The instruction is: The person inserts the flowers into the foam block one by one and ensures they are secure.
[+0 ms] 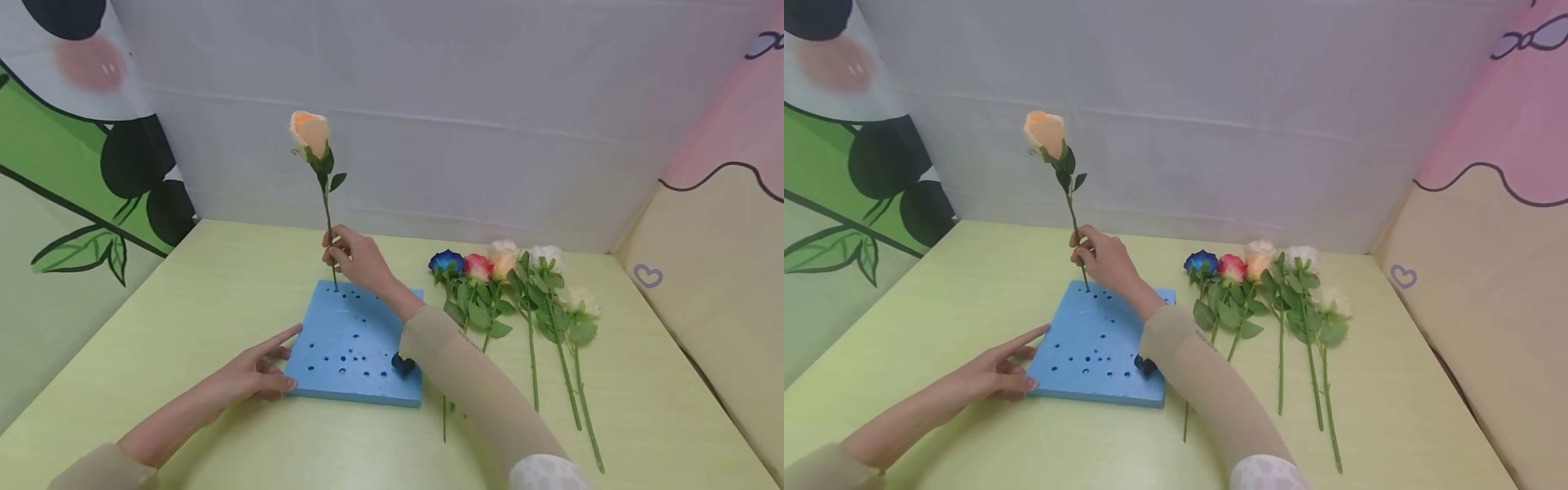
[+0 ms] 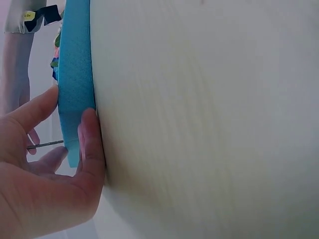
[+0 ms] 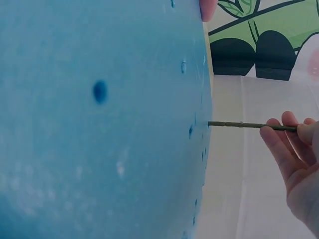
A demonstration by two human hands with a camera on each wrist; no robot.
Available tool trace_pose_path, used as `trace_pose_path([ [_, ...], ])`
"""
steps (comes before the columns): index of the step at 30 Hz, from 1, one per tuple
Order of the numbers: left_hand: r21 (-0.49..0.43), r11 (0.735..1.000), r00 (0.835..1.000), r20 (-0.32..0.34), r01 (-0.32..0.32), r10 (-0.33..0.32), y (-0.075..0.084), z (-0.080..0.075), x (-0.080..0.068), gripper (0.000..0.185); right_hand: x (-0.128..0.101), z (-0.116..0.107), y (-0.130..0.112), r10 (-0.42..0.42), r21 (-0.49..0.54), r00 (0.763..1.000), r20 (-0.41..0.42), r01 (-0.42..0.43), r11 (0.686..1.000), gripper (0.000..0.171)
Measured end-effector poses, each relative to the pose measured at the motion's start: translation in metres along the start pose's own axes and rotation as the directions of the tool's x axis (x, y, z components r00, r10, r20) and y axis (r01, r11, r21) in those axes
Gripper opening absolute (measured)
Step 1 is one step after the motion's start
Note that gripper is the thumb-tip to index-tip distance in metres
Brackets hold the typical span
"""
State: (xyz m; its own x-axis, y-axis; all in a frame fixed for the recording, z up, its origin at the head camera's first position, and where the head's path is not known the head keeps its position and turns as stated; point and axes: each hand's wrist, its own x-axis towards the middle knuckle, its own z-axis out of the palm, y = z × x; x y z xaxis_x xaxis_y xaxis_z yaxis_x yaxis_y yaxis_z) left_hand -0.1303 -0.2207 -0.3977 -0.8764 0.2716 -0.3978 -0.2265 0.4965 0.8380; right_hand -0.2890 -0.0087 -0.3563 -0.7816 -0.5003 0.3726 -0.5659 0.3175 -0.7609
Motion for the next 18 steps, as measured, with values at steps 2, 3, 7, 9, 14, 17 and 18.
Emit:
trace_pose_path([
  [2,-0.001,1.0,1.0,0.0,-0.005,0.005,0.0,0.0,0.0,0.092,0.0,0.001,0.001,-0.002,0.023,1.0,0.001,0.002,1.0,0.01],
  [3,-0.001,1.0,1.0,0.0,-0.005,0.005,0.0,0.0,0.0,0.092,0.0,0.001,0.001,-0.003,0.029,1.0,0.002,0.003,1.0,0.009],
  [7,0.001,1.0,1.0,0.002,-0.005,0.005,-0.001,0.0,0.002,0.091,-0.001,0.001,0.005,-0.01,0.029,1.0,0.011,0.01,1.0,0.008],
  [9,0.001,1.0,1.0,0.002,-0.005,0.005,-0.002,0.0,0.002,0.091,-0.001,0.001,0.006,-0.012,0.029,1.0,0.018,0.011,1.0,0.008],
  [14,0.0,1.0,1.0,0.001,-0.006,0.006,-0.002,0.0,0.004,0.091,-0.001,0.001,0.009,-0.025,0.025,0.999,0.027,0.024,0.999,0.011],
  [17,-0.002,1.0,1.0,0.003,-0.012,0.012,-0.003,0.0,0.006,0.092,-0.001,0.002,0.011,-0.025,0.028,0.999,0.021,0.024,0.999,0.011],
  [18,-0.004,1.0,1.0,0.004,-0.015,0.015,-0.003,0.0,0.006,0.092,-0.001,0.002,0.012,-0.022,0.027,1.0,0.017,0.021,0.999,0.012],
])
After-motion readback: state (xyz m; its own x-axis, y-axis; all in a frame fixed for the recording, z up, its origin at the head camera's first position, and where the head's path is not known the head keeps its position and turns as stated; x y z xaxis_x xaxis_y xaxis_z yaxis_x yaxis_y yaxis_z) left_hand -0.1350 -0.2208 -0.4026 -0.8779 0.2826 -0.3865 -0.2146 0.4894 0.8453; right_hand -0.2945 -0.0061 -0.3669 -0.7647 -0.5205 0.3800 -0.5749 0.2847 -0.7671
